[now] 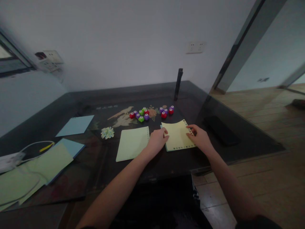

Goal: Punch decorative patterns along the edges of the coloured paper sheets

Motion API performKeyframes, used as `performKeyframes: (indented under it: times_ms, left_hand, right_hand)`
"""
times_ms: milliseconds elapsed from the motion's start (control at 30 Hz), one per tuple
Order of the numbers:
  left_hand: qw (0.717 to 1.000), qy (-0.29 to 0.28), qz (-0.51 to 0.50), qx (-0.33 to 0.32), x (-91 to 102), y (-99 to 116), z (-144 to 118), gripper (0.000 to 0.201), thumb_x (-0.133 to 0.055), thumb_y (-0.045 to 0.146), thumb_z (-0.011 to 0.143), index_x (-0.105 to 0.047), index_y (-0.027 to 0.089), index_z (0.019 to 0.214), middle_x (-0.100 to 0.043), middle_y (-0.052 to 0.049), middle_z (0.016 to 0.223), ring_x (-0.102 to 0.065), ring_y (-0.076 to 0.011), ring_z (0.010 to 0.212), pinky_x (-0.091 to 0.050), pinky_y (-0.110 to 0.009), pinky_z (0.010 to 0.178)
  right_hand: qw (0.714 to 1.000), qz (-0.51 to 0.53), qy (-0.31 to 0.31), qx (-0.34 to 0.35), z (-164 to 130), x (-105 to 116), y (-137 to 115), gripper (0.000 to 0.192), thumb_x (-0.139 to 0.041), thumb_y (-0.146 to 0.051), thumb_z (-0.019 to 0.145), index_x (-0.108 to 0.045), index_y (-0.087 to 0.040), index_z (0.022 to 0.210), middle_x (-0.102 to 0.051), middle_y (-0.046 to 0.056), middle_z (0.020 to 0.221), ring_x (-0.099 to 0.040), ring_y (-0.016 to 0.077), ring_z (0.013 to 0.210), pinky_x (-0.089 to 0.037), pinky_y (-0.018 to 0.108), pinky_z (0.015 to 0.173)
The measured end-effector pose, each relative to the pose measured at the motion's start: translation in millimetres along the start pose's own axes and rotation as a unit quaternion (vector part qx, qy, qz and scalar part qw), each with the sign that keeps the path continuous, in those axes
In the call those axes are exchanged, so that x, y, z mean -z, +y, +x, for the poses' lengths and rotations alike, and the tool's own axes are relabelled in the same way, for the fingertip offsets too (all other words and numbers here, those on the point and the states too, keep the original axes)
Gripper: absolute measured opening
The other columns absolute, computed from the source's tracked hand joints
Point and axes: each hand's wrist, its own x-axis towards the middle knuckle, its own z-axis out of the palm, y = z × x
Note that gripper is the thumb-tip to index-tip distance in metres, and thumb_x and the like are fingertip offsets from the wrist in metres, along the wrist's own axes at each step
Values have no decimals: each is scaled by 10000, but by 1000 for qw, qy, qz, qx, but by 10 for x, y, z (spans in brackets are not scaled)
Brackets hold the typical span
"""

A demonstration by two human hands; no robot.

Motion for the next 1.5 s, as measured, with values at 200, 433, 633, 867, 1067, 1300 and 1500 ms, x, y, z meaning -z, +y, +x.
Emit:
performKeyframes:
  times_ms: [200, 433, 633, 867, 1067, 1300, 1500]
  left_hand:
    - [999, -10, 28, -14, -34, -15, -24, 166, -564, 229, 804, -600, 188, 961, -673, -41, 776, -625, -202, 754, -442, -295, 684]
    - [998, -7, 54, -27, -56, -30, -20, 180, -556, 231, 810, -586, 196, 984, -662, -64, 878, -617, -216, 822, -446, -319, 730]
    - [998, -16, 57, -23, -50, -12, -30, 178, -543, 213, 817, -580, 191, 990, -643, -64, 884, -607, -210, 839, -446, -321, 759]
    - [997, 1, 74, -30, -73, -38, -53, 180, -528, 243, 829, -570, 207, 1000, -561, -73, 1023, -598, -202, 859, -453, -319, 772]
    - [997, -1, 77, -31, -58, -2, -72, 198, -504, 253, 846, -577, 199, 1021, -540, -73, 1036, -591, -195, 871, -456, -311, 781]
    - [987, 67, -18, -142, 505, -58, -138, 215, -484, 259, 855, -602, 201, 1026, -579, -52, 946, -566, -176, 853, -459, -303, 780]
    - [985, 137, 30, -104, 958, -1024, -259, 165, -491, 227, 830, -628, 188, 913, -627, -75, 938, -565, -216, 940, -438, -376, 875]
  right_hand:
    - [1000, -9, 0, 15, -3, -14, 1, 284, -556, -248, 694, -631, -198, 964, -574, -2, 663, -526, 165, 602, -389, 288, 601]
    - [1000, -16, 1, 19, -13, -14, -11, 246, -555, -249, 697, -638, -208, 925, -578, 1, 665, -527, 169, 611, -391, 293, 610]
    - [998, -31, 12, 45, -6, -22, 16, 246, -573, -248, 684, -651, -191, 911, -525, 16, 697, -514, 176, 635, -421, 309, 635]
    - [997, -43, 26, 51, -8, -58, 67, 242, -588, -245, 709, -673, -158, 919, -491, 61, 908, -505, 141, 640, -459, 314, 694]
    - [997, -34, 24, 61, 4, -67, 99, 194, -584, -257, 722, -691, -172, 859, -514, 57, 883, -505, 145, 633, -458, 324, 689]
    - [994, 20, 62, 83, 7, 71, -118, 189, -573, -273, 747, -691, -178, 860, -525, 62, 871, -503, 145, 617, -449, 324, 635]
    - [981, 79, -23, 174, 50, -87, -709, 143, -566, -254, 792, -674, -199, 868, -574, 62, 901, -547, 171, 735, -458, 314, 657]
